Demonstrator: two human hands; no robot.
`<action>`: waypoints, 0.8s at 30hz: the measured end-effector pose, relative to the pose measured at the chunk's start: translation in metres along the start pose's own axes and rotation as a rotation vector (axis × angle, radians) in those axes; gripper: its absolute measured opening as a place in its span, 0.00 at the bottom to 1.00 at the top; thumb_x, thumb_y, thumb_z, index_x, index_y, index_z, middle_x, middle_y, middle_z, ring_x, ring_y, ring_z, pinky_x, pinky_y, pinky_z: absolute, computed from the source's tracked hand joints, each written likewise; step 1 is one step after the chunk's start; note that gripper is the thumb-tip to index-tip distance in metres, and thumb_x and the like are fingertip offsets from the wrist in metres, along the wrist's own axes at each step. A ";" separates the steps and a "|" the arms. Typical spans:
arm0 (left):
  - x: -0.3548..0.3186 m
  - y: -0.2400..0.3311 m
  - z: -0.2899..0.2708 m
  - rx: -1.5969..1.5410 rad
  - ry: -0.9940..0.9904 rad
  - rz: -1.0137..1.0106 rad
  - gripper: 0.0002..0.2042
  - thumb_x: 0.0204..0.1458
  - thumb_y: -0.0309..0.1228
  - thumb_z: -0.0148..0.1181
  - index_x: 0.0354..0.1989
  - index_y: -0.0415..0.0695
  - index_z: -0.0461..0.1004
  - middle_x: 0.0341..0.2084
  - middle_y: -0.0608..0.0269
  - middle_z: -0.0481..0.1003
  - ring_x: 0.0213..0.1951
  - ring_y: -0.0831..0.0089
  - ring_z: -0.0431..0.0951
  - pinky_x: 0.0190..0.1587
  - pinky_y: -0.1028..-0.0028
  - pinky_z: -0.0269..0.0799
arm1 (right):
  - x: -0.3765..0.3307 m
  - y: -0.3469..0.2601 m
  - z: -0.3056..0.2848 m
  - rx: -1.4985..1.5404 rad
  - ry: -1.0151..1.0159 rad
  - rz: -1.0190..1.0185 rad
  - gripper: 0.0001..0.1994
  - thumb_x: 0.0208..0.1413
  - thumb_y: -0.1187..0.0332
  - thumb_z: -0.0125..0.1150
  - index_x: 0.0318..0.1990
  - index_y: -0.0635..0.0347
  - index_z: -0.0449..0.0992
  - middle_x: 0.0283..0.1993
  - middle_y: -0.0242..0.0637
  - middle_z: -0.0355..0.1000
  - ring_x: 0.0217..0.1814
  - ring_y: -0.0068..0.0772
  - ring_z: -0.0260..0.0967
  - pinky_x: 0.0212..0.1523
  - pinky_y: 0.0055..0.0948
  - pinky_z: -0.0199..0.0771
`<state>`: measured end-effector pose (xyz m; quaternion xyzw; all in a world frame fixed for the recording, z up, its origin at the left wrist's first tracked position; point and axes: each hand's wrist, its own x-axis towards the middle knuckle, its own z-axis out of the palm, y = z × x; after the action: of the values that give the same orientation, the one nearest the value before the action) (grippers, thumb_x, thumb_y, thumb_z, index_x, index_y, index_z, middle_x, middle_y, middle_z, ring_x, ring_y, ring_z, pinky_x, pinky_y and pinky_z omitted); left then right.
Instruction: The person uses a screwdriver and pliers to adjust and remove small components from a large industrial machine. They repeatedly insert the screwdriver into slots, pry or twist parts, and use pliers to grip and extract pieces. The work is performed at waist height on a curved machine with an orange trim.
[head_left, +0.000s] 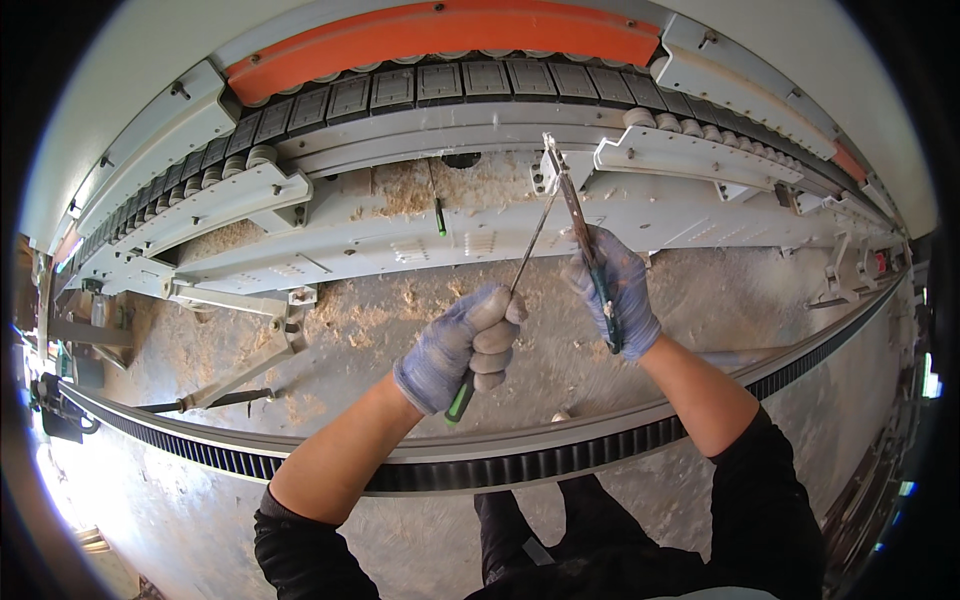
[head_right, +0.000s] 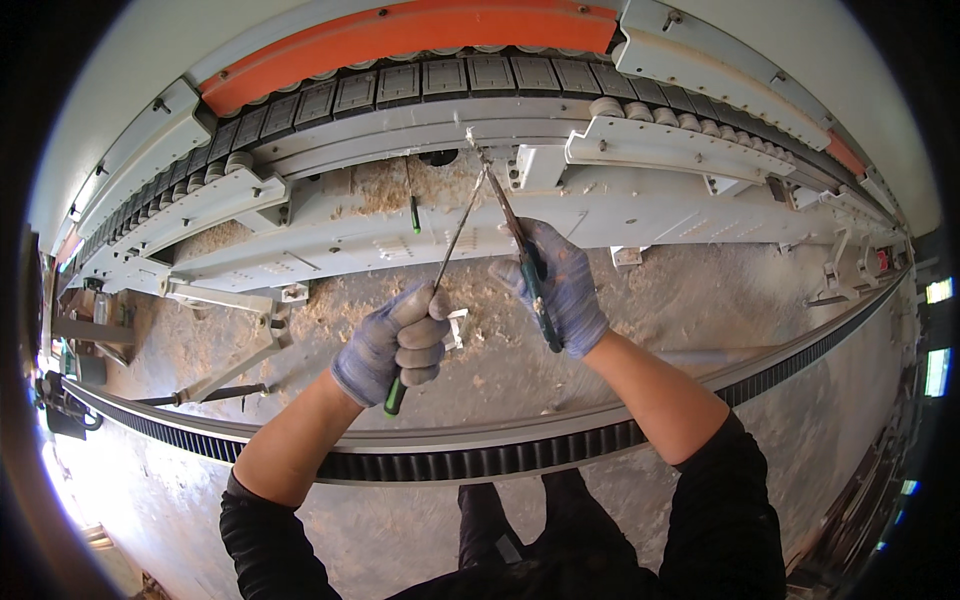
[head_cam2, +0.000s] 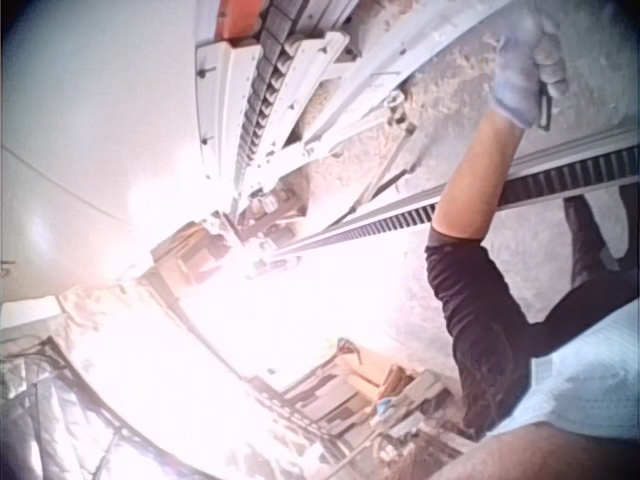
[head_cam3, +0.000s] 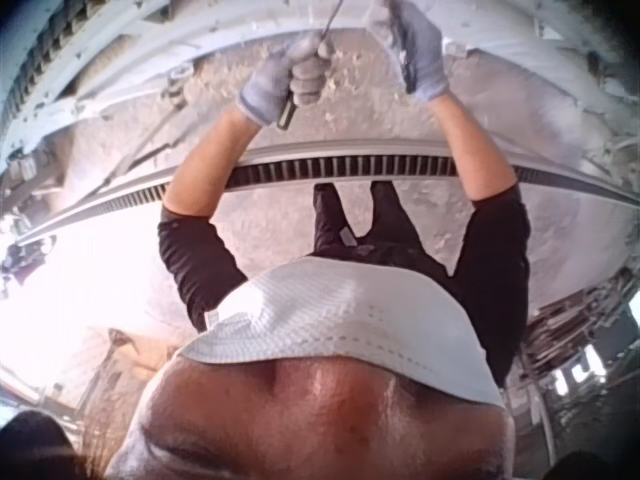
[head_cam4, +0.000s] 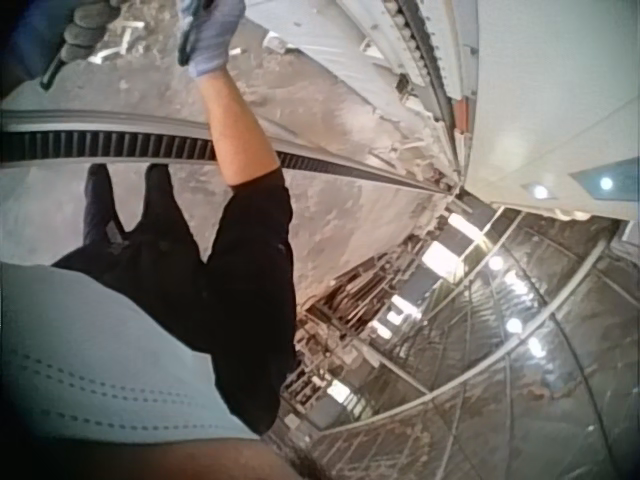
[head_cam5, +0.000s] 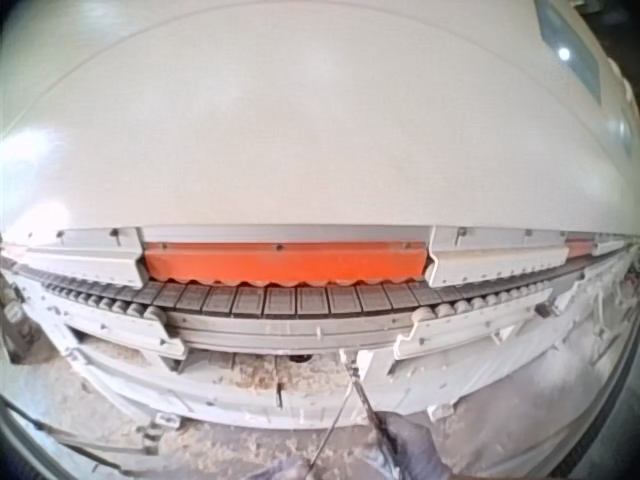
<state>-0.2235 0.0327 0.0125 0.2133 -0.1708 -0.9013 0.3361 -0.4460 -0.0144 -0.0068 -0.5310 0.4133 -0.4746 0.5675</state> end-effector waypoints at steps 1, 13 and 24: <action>0.000 0.001 -0.003 -0.123 -0.120 -0.045 0.13 0.67 0.43 0.43 0.40 0.48 0.68 0.17 0.79 0.56 0.13 0.87 0.53 0.13 0.82 0.55 | 0.000 -0.003 -0.001 -0.132 0.015 -0.052 0.19 0.54 0.74 0.66 0.53 0.58 0.72 0.30 0.20 0.65 0.27 0.09 0.59 0.26 0.11 0.62; 0.008 0.001 -0.024 -0.549 -0.707 -0.223 0.12 0.68 0.40 0.38 0.41 0.46 0.66 0.13 0.78 0.58 0.12 0.88 0.60 0.13 0.82 0.59 | 0.001 -0.008 -0.013 0.006 -0.042 0.050 0.22 0.51 0.75 0.69 0.54 0.60 0.72 0.32 0.22 0.71 0.26 0.10 0.64 0.24 0.12 0.63; 0.005 0.022 -0.005 1.369 0.512 0.560 0.17 0.65 0.38 0.46 0.42 0.37 0.77 0.13 0.70 0.65 0.13 0.80 0.66 0.26 0.79 0.70 | 0.003 -0.018 -0.012 -0.335 0.056 0.022 0.26 0.43 0.70 0.76 0.52 0.61 0.75 0.29 0.22 0.69 0.28 0.13 0.64 0.30 0.16 0.71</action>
<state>-0.2123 0.0129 0.0168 0.5233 -0.6532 -0.3999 0.3735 -0.4590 -0.0200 0.0105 -0.6002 0.5079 -0.4075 0.4644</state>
